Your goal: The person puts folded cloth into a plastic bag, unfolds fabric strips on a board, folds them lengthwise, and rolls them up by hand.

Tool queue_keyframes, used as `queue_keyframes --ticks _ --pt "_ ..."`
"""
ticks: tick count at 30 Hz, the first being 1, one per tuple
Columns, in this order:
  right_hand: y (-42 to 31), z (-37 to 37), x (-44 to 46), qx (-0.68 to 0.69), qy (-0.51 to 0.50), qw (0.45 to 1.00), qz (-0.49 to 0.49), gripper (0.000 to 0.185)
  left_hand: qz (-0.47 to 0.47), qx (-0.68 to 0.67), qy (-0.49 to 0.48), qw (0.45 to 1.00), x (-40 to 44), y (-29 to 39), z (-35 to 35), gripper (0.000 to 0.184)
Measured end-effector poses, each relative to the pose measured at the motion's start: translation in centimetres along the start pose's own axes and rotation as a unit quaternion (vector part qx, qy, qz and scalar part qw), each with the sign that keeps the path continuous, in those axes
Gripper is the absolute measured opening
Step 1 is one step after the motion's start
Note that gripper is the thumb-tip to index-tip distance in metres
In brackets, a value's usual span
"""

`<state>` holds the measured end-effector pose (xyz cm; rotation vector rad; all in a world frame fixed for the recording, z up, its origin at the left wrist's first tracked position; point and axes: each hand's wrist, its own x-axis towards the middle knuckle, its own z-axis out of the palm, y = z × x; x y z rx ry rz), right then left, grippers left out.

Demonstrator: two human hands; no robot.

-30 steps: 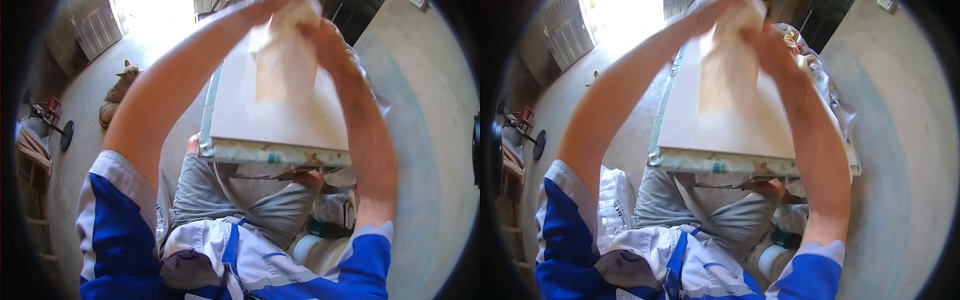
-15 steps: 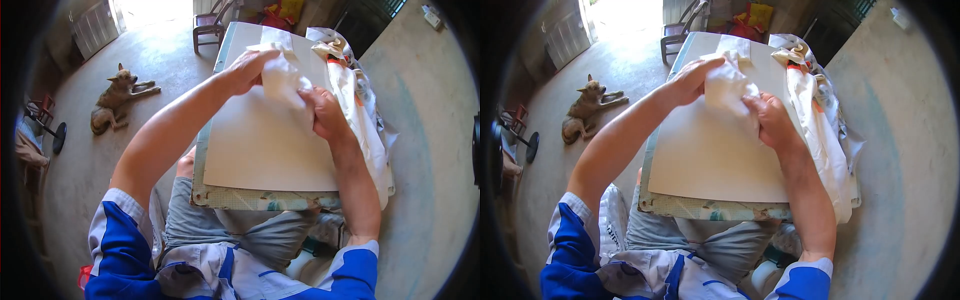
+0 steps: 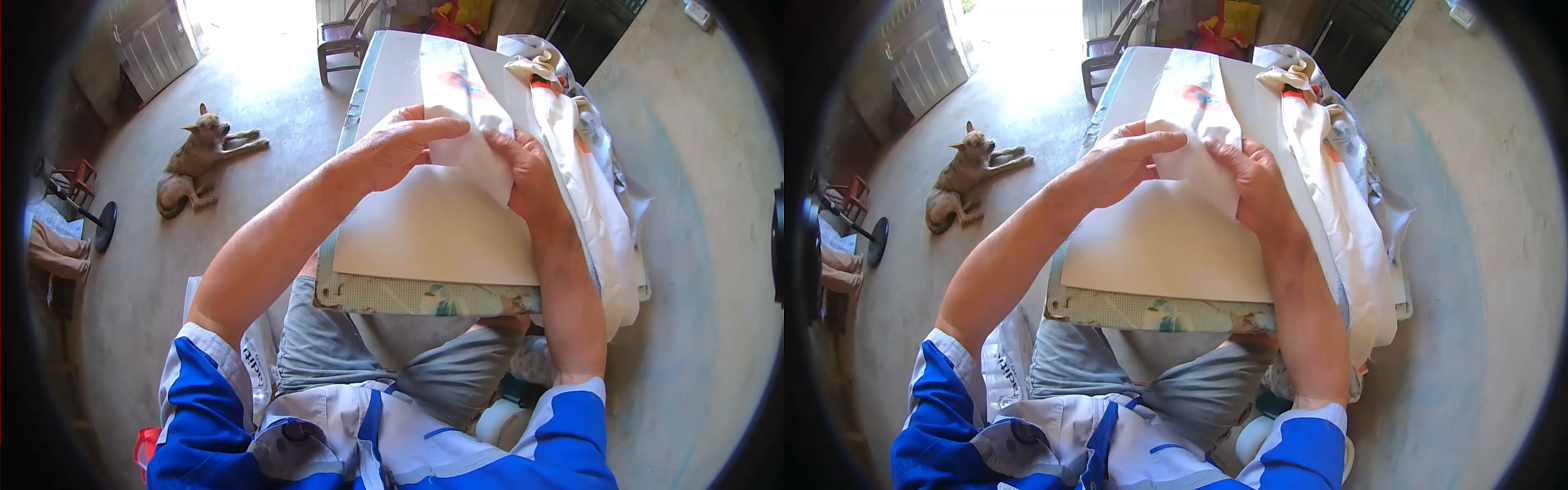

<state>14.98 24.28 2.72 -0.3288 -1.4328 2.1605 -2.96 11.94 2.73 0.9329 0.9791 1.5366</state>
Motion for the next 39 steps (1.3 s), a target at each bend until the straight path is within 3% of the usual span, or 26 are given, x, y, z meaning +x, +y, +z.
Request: queue_keyframes --ticks 7,14,19,21,24,26,29,33,35,36,39 --pt "-1.2 0.6 -0.4 0.048 -0.031 0.997 -0.059 0.04 0.03 0.009 0.012 0.999 -2.1 0.7 -0.3 0.024" --pt "0.1 -1.9 -1.4 -0.046 -0.031 0.998 0.039 0.037 -0.063 0.181 0.03 0.981 -6.0 0.6 0.4 0.031" --pt "-1.1 2.1 -3.5 -0.017 -0.023 0.999 0.021 0.038 -0.046 0.099 0.042 0.993 -6.6 -0.5 1.0 0.033" --pt "-0.8 1.9 -4.4 -0.067 -0.023 0.996 0.059 0.047 -0.045 0.051 0.067 0.995 -6.8 -0.9 1.6 0.035" --pt "-0.1 1.6 -5.8 -0.14 0.007 0.987 0.073 0.062 -0.085 0.102 0.116 0.984 -8.0 -0.6 2.3 0.04" --pt "0.2 2.0 -7.3 -0.174 0.055 0.98 0.082 0.078 -0.089 0.199 0.105 0.97 -8.1 -1.5 1.4 0.044" --pt "0.6 1.6 -8.8 -0.269 0.099 0.955 0.081 0.082 -0.058 0.384 0.12 0.913 -9.1 -2.3 1.4 0.052" --pt "0.4 2.2 -10.2 -0.326 0.071 0.94 0.077 0.069 0.049 0.537 0.151 0.829 -11.2 -2.0 2.9 0.061" --pt "0.1 2.7 -10.9 -0.32 0.055 0.942 0.088 0.059 0.068 0.535 0.148 0.829 -11.9 -1.9 3.1 0.058" --pt "-0.1 2.6 -11.0 -0.308 0.054 0.944 0.106 0.038 0.077 0.534 0.146 0.829 -12.1 -1.8 3.0 0.057" --pt "-0.3 2.7 -11.1 -0.303 0.065 0.941 0.133 0.026 0.053 0.545 0.072 0.834 -12.1 -1.8 2.7 0.044"
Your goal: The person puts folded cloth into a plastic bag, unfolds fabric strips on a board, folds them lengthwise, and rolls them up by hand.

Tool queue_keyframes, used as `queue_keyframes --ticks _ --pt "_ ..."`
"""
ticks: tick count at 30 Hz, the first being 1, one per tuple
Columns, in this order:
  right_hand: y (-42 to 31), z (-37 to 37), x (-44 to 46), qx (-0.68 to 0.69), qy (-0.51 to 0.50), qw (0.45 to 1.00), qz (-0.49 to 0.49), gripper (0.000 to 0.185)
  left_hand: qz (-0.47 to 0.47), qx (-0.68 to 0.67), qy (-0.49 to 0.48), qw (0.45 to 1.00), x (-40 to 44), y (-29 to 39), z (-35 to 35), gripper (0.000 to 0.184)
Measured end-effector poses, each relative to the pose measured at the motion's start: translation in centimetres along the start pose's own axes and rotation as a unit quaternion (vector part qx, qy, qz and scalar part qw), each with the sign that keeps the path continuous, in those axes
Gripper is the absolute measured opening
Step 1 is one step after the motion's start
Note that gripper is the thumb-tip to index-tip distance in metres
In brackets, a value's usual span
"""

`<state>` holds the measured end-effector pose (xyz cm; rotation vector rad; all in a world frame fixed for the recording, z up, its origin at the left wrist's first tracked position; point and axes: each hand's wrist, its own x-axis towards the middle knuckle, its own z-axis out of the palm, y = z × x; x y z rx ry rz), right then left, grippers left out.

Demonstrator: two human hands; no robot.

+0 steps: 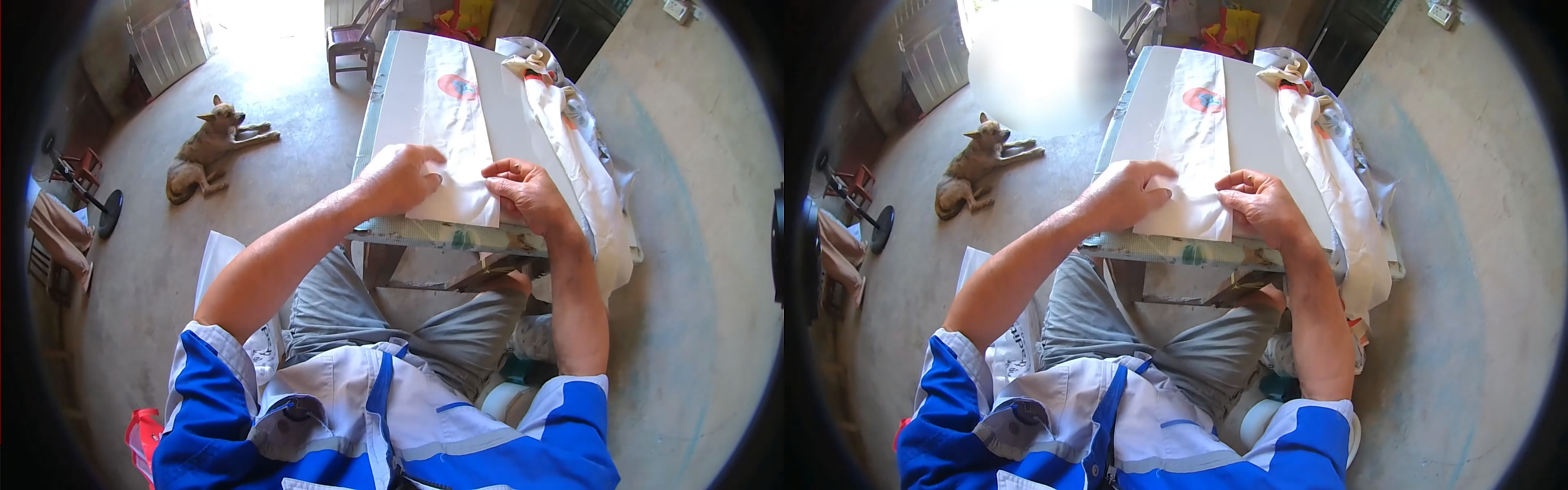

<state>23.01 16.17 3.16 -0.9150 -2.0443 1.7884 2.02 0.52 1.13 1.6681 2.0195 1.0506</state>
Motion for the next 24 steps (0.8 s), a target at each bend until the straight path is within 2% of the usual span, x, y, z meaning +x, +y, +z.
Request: queue_keyframes --ticks 1,4,5,7,9,12,14,16,17,18,24 --pt "-0.1 0.3 -0.1 0.022 0.005 1.0 -0.012 0.02 0.004 0.013 -0.012 1.0 0.0 0.1 0.0 0.039" --pt "1.1 0.8 1.1 -0.052 0.05 0.996 -0.049 0.022 0.009 0.057 -0.032 0.998 -0.1 0.7 -0.2 0.029" --pt "1.4 1.0 1.0 -0.164 0.08 0.978 -0.1 0.023 0.011 0.076 -0.029 0.997 -0.3 0.8 -0.2 0.028" --pt "0.9 2.2 -0.3 -0.377 0.137 0.894 -0.198 0.024 0.01 0.118 -0.026 0.993 -0.9 1.6 -0.5 0.025" --pt "1.3 2.4 -0.9 -0.415 0.168 0.862 -0.24 0.025 0.004 0.163 -0.025 0.986 -2.0 2.5 -1.0 0.024" --pt "1.9 2.0 -1.6 -0.435 0.166 0.838 -0.285 0.023 0.139 0.2 0.105 0.964 -3.4 0.3 0.0 0.021" --pt "2.8 1.5 -1.9 -0.424 0.155 0.836 -0.311 0.021 0.271 0.244 0.115 0.924 -3.4 -1.3 -0.2 0.021" --pt "3.9 1.2 -2.2 -0.425 0.148 0.825 -0.343 0.022 0.285 0.155 0.071 0.943 -3.6 -3.1 0.5 0.031" --pt "4.3 1.3 -2.4 -0.435 0.141 0.818 -0.35 0.023 0.248 0.146 0.011 0.958 -4.2 -2.7 0.0 0.039" --pt "4.7 1.4 -2.3 -0.426 0.14 0.826 -0.343 0.024 0.305 0.123 0.108 0.938 -4.0 -4.0 1.1 0.044" --pt "3.6 1.9 -3.2 -0.479 0.091 0.803 -0.344 0.037 0.29 0.129 0.138 0.938 -3.8 -4.0 1.9 0.062"
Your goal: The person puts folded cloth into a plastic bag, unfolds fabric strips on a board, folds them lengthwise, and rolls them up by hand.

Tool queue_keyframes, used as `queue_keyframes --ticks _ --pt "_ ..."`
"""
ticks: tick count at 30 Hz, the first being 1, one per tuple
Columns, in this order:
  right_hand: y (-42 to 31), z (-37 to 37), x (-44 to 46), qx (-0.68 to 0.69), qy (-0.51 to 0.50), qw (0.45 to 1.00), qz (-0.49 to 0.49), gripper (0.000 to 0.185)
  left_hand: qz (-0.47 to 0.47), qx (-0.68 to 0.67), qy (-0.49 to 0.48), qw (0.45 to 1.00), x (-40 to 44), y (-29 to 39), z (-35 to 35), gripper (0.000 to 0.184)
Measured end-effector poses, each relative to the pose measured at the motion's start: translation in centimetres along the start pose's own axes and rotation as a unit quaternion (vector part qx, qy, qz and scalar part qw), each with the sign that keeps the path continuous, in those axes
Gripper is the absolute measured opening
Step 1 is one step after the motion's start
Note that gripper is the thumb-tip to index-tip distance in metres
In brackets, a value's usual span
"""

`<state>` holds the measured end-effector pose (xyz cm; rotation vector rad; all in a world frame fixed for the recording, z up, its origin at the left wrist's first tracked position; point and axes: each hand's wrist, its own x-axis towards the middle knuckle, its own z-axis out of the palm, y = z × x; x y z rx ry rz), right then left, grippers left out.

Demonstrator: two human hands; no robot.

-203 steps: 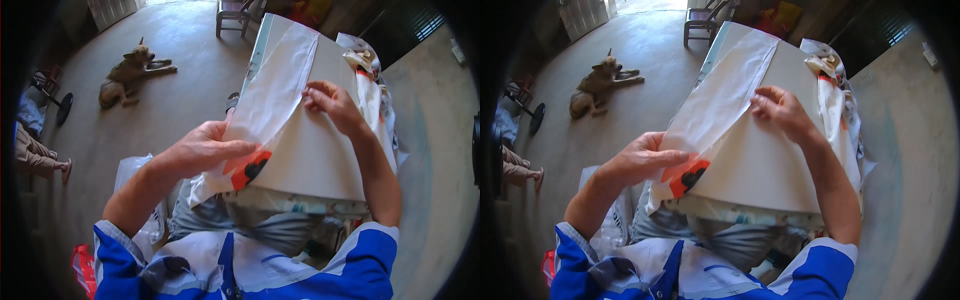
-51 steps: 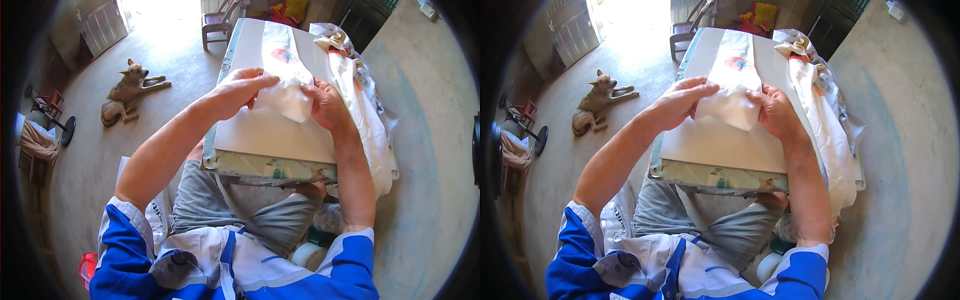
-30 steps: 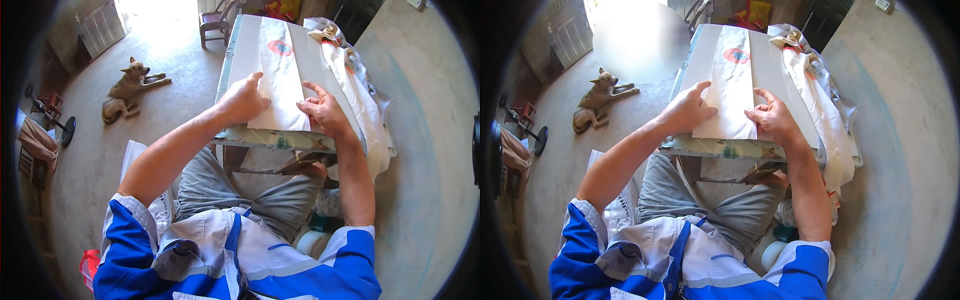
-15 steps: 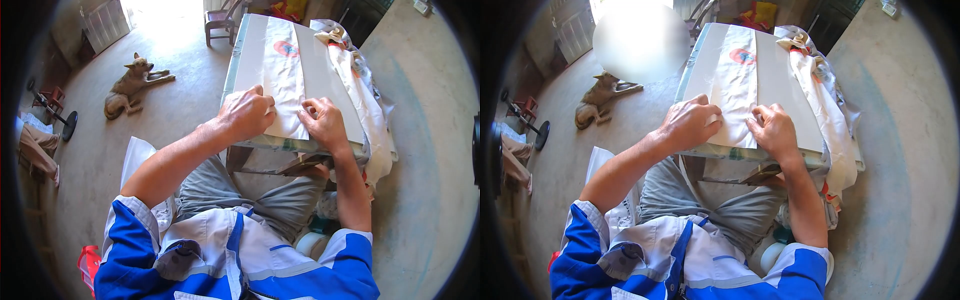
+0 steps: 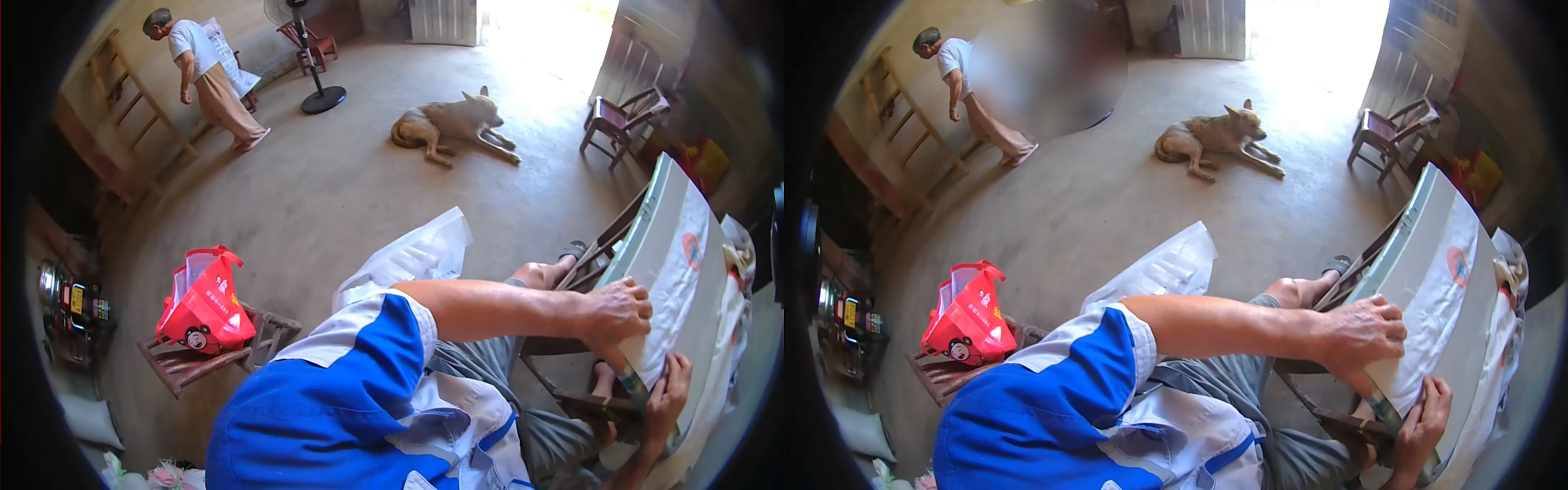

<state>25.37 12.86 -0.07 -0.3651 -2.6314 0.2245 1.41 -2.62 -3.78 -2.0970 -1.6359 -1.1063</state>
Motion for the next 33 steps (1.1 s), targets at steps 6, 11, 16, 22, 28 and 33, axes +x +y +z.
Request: queue_keyframes --ticks 6,11,16,22,28,33 --pt "-1.3 -1.0 -1.8 0.104 -0.022 0.994 -0.005 0.054 -0.048 0.01 -0.077 0.996 0.2 1.4 -0.9 0.066" --pt "-0.2 0.0 -2.6 0.086 0.004 0.996 -0.035 0.044 -0.053 0.062 -0.057 0.995 0.0 1.8 -0.7 0.063" --pt "-2.4 0.7 -1.5 0.055 0.09 0.994 0.002 0.026 -0.07 0.015 -0.105 0.992 0.2 2.2 -2.9 0.057" --pt "-1.0 0.8 -1.8 0.128 0.176 0.976 0.025 0.021 -0.07 0.046 -0.081 0.993 1.0 3.1 -1.8 0.063" --pt "-1.5 -0.4 -2.3 0.04 0.115 0.993 -0.006 0.031 -0.058 0.054 -0.065 0.995 0.9 2.7 -1.6 0.04" --pt "-1.3 -1.3 -1.7 -0.002 0.063 0.997 -0.036 0.03 -0.072 0.051 -0.087 0.992 1.2 2.7 -1.8 0.043"
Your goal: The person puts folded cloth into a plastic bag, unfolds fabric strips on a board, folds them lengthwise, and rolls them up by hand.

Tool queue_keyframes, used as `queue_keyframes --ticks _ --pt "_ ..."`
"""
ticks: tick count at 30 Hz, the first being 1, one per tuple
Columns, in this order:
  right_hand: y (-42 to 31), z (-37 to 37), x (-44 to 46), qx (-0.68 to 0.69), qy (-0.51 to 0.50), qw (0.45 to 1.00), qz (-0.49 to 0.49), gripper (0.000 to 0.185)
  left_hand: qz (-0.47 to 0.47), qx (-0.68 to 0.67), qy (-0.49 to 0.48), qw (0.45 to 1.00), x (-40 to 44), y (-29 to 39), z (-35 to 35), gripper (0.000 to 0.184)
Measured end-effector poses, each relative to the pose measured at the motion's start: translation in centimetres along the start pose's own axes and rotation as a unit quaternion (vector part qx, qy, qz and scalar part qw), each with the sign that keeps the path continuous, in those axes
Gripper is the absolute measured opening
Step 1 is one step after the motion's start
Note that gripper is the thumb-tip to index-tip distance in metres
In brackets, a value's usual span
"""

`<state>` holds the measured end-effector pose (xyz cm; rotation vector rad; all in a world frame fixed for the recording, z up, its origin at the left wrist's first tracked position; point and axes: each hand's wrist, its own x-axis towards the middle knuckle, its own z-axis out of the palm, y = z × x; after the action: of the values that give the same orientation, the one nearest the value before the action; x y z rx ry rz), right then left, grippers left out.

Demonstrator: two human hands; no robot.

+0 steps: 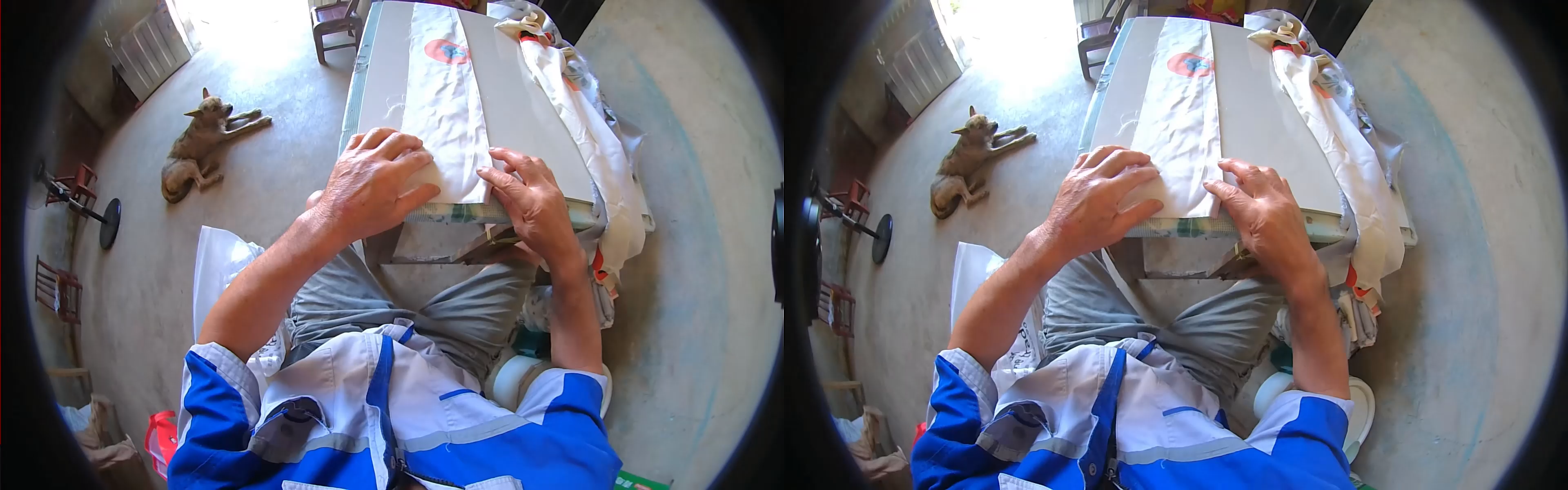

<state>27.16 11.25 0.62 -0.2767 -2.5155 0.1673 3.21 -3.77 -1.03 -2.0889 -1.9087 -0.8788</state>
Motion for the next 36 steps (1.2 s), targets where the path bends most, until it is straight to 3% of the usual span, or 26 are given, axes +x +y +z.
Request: queue_keyframes --ticks 8,10,13,17,22,31,36 --pt "1.0 0.8 0.7 0.139 0.042 0.989 0.03 0.011 -0.006 0.007 -0.024 1.0 -0.1 0.1 -0.6 0.068" --pt "0.6 1.1 0.9 0.226 0.055 0.968 0.089 0.009 -0.01 0.0 -0.015 1.0 0.1 0.3 -0.7 0.059" --pt "0.2 0.8 1.3 0.244 0.024 0.954 0.175 0.014 -0.013 -0.018 0.008 1.0 0.3 -0.2 -0.2 0.041" --pt "1.0 1.9 1.2 0.248 0.074 0.961 0.1 0.025 -0.001 -0.035 0.039 0.999 0.5 -1.0 0.3 0.021" --pt "-0.2 1.8 1.4 0.131 0.099 0.985 0.051 0.036 0.023 -0.015 0.044 0.999 0.5 -0.9 0.3 0.019" --pt "0.8 2.3 1.0 0.092 0.115 0.989 0.014 0.02 0.046 -0.063 0.053 0.996 0.6 -1.3 0.4 0.013" --pt "1.6 1.5 0.1 0.093 0.061 0.994 -0.004 0.018 0.029 -0.103 0.035 0.994 0.8 -1.7 -0.2 0.012"
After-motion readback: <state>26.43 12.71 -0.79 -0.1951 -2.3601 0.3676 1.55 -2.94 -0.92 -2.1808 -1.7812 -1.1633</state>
